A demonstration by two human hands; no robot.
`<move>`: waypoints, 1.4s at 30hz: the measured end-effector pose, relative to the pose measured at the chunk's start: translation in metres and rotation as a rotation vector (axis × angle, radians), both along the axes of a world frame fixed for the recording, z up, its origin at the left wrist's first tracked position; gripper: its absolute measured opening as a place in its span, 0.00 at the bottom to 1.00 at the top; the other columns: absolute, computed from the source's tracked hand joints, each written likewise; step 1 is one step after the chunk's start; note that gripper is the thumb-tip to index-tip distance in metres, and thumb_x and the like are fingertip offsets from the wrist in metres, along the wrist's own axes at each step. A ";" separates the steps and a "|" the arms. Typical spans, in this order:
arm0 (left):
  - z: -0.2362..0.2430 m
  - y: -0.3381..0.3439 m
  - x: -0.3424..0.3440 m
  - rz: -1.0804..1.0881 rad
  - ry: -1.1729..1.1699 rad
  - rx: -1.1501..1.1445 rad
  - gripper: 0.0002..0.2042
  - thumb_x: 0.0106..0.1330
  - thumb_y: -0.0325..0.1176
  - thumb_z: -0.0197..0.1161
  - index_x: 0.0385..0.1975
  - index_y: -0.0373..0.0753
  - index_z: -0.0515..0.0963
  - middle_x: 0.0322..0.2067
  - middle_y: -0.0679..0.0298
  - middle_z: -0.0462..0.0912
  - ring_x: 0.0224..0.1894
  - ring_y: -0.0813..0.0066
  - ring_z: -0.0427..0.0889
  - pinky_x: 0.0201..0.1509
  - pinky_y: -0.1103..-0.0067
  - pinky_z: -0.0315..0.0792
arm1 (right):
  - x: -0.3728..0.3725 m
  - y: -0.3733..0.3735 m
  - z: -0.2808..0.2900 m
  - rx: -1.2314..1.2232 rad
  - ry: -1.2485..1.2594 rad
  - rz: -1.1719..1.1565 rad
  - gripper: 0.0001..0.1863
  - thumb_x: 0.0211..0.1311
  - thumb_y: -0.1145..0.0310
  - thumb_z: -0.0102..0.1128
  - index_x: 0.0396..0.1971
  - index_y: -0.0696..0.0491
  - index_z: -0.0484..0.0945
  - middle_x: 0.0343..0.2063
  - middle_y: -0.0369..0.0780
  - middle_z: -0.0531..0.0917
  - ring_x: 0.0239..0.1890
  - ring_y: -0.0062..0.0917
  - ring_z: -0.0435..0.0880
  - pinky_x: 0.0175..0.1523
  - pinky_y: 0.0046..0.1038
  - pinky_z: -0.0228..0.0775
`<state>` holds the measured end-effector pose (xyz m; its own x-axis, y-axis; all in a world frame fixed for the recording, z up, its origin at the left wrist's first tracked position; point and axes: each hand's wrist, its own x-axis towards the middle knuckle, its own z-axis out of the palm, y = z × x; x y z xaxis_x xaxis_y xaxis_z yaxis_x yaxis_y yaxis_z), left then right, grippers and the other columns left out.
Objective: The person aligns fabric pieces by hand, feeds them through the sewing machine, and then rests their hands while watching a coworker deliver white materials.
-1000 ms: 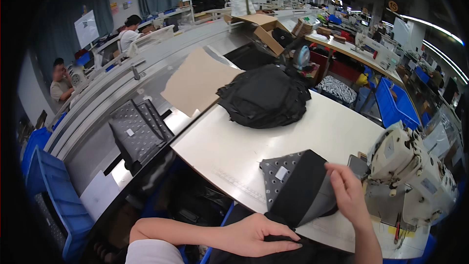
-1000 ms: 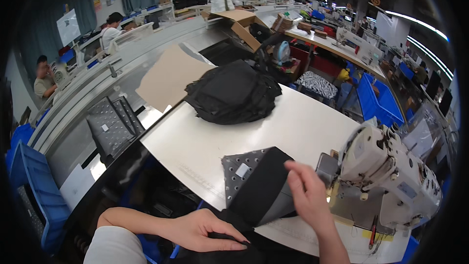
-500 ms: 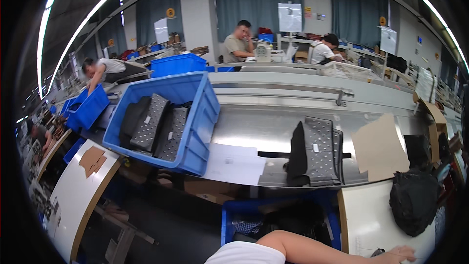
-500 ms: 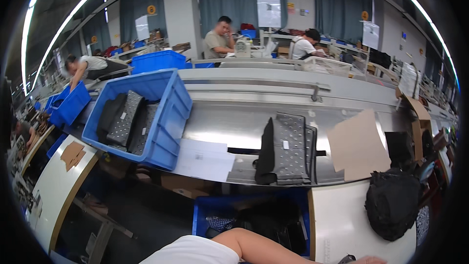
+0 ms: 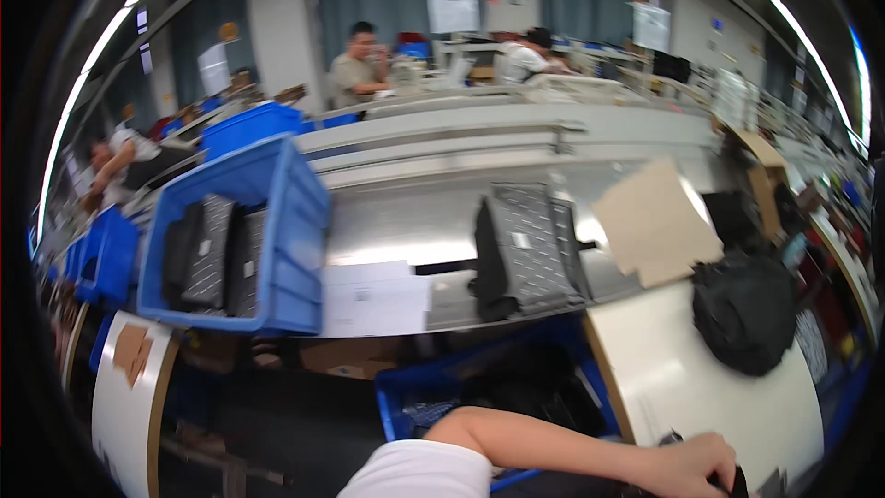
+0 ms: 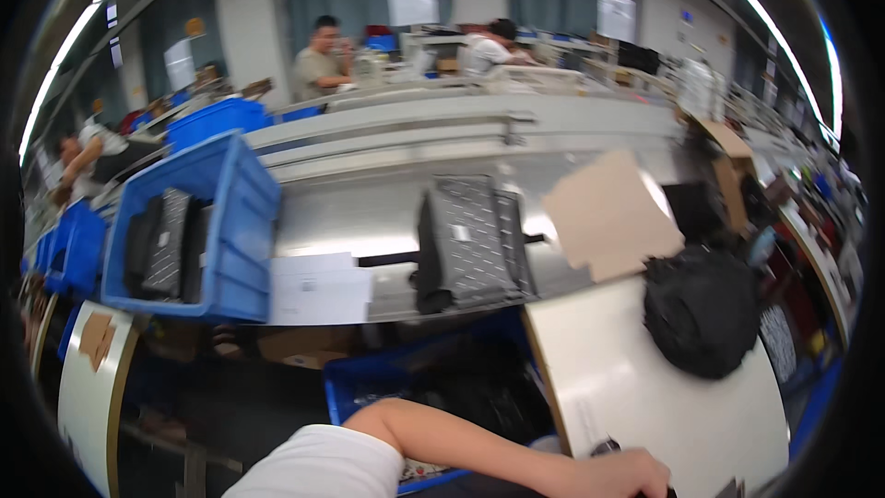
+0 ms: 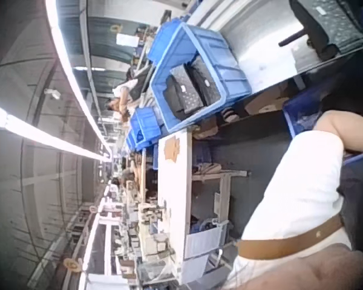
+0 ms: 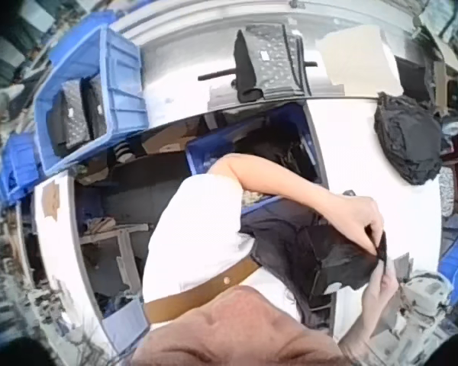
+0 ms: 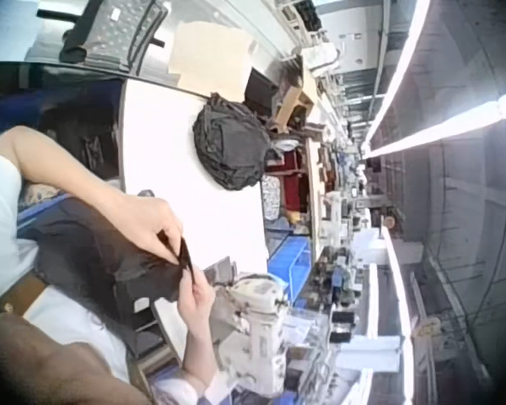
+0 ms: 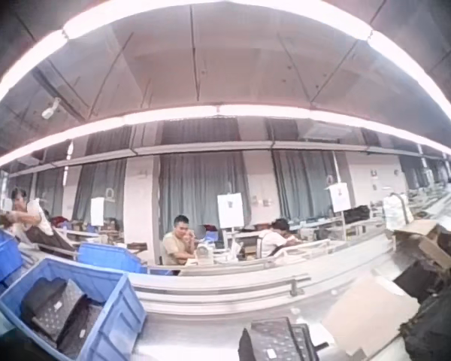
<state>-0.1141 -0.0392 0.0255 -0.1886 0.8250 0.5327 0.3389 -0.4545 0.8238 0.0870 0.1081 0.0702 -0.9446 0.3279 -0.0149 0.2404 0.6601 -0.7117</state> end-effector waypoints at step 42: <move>0.043 0.144 0.064 -0.445 1.136 -0.101 0.25 0.69 0.44 0.57 0.58 0.31 0.70 0.48 0.49 0.81 0.53 0.52 0.79 0.56 0.67 0.74 | 0.006 0.034 -0.137 -1.090 0.767 -0.510 0.19 0.77 0.59 0.40 0.49 0.61 0.69 0.44 0.42 0.79 0.44 0.29 0.83 0.46 0.35 0.81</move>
